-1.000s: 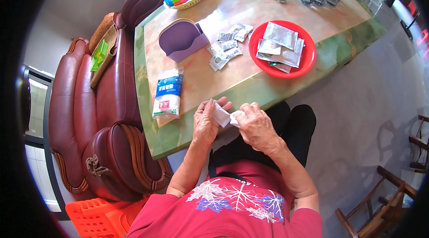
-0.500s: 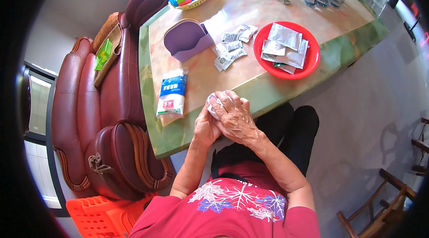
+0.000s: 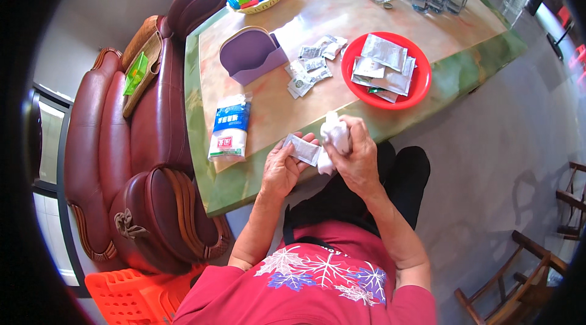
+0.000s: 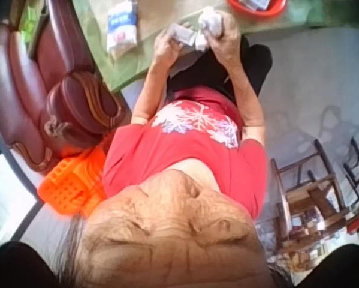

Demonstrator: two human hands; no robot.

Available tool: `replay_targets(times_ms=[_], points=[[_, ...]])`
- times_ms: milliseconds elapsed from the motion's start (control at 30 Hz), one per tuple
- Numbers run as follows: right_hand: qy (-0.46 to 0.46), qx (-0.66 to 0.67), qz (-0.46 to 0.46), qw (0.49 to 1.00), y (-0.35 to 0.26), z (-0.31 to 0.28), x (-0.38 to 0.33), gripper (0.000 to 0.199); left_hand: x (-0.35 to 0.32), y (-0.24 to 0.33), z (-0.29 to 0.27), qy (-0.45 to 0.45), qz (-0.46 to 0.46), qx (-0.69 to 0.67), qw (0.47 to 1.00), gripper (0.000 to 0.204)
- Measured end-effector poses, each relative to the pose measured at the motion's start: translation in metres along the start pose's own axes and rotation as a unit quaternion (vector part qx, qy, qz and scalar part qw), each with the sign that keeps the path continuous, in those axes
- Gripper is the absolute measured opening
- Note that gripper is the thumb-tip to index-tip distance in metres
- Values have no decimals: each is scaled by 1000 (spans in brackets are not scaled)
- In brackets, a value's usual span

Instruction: The person sits at a table and wipes small white packets with a white cloth. They pick up packets from the table, wipe them individually, and place them into a red bowl. The person also wipes a larger blue and white package at the end of the sequence.

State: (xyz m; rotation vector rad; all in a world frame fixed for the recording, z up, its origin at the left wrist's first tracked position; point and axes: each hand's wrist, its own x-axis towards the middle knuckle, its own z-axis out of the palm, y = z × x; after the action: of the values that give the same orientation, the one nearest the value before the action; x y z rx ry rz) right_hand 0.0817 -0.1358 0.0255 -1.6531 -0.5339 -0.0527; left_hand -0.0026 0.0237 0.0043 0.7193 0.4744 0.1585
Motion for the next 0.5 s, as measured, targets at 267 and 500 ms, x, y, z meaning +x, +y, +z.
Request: replay_targets(times_ms=[267,500], points=[[69,-37,-110,991,22,74,10,43,2,-3,-12,-54,1,-51,997,35],[-98,-230,-269,930,14,41,-7,44,5,-9,-18,-16,29,24,999,34]])
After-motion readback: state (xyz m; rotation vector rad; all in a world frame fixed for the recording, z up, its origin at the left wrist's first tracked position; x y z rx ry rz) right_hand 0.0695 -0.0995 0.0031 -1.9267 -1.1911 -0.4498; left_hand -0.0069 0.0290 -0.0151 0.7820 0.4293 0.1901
